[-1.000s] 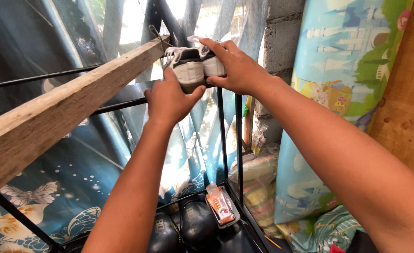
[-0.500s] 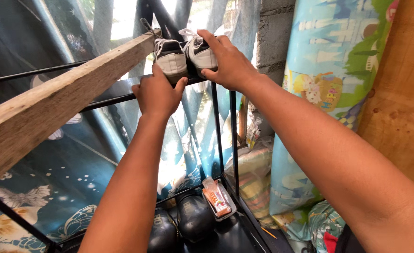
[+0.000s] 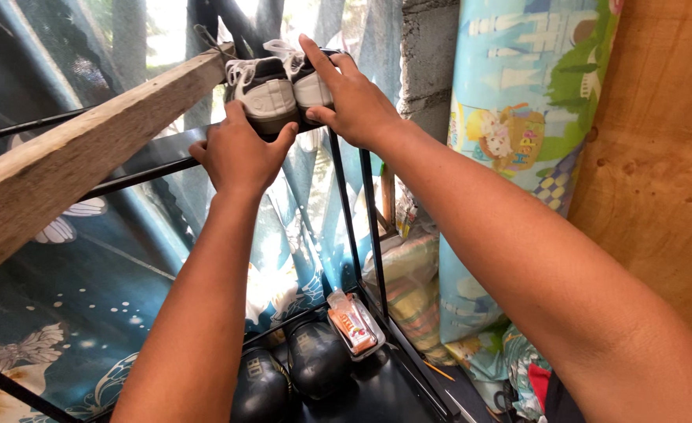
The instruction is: The person organizes a cluttered room by folding and stacking various clothing items and towels. They place folded items into a cardboard box and arrange shoes on a metal shelf. The person also moves a plastic bag and a jacket.
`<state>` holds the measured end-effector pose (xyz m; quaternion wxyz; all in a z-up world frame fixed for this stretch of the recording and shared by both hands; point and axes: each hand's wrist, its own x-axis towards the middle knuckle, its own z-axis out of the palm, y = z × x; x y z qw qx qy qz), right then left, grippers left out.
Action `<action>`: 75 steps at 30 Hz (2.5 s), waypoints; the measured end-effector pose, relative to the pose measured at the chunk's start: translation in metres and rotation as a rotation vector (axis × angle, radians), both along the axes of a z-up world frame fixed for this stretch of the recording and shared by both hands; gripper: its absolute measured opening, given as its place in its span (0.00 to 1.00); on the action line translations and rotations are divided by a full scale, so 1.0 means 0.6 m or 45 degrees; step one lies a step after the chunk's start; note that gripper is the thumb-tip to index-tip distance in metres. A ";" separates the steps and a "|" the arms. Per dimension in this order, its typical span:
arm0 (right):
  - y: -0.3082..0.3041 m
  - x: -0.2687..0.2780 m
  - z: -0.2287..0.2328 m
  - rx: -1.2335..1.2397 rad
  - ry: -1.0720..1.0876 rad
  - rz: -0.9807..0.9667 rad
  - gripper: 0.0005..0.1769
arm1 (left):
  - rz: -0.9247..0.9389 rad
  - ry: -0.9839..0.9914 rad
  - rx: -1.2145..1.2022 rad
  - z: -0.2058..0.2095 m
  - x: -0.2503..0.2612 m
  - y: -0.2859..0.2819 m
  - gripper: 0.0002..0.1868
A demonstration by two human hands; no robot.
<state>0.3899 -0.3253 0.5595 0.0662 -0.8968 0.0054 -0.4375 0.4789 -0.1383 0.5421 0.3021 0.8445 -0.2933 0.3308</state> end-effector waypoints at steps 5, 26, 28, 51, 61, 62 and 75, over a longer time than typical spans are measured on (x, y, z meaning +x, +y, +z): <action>0.007 -0.019 -0.014 0.131 0.063 -0.119 0.58 | 0.023 -0.083 -0.041 0.011 0.007 -0.022 0.62; -0.079 -0.025 -0.059 -0.045 -0.096 -0.083 0.47 | -0.143 -0.356 -0.361 -0.038 -0.010 -0.045 0.46; -0.123 -0.034 -0.085 -0.252 -0.231 -0.001 0.34 | -0.185 -0.461 -0.417 -0.069 -0.021 -0.054 0.35; -0.356 -0.648 -0.512 0.949 0.578 -0.060 0.41 | -1.184 0.630 -0.037 -0.571 -0.502 -0.392 0.21; -0.451 -0.947 -0.761 1.082 0.536 -0.424 0.41 | -1.354 1.004 0.214 -0.745 -0.707 -0.474 0.23; -0.456 -0.976 -0.784 1.131 0.550 -0.484 0.41 | -1.333 1.003 0.266 -0.756 -0.724 -0.477 0.23; -0.435 -1.193 -1.088 2.160 0.363 -1.133 0.38 | -1.179 1.334 0.487 -0.906 -0.837 -0.431 0.24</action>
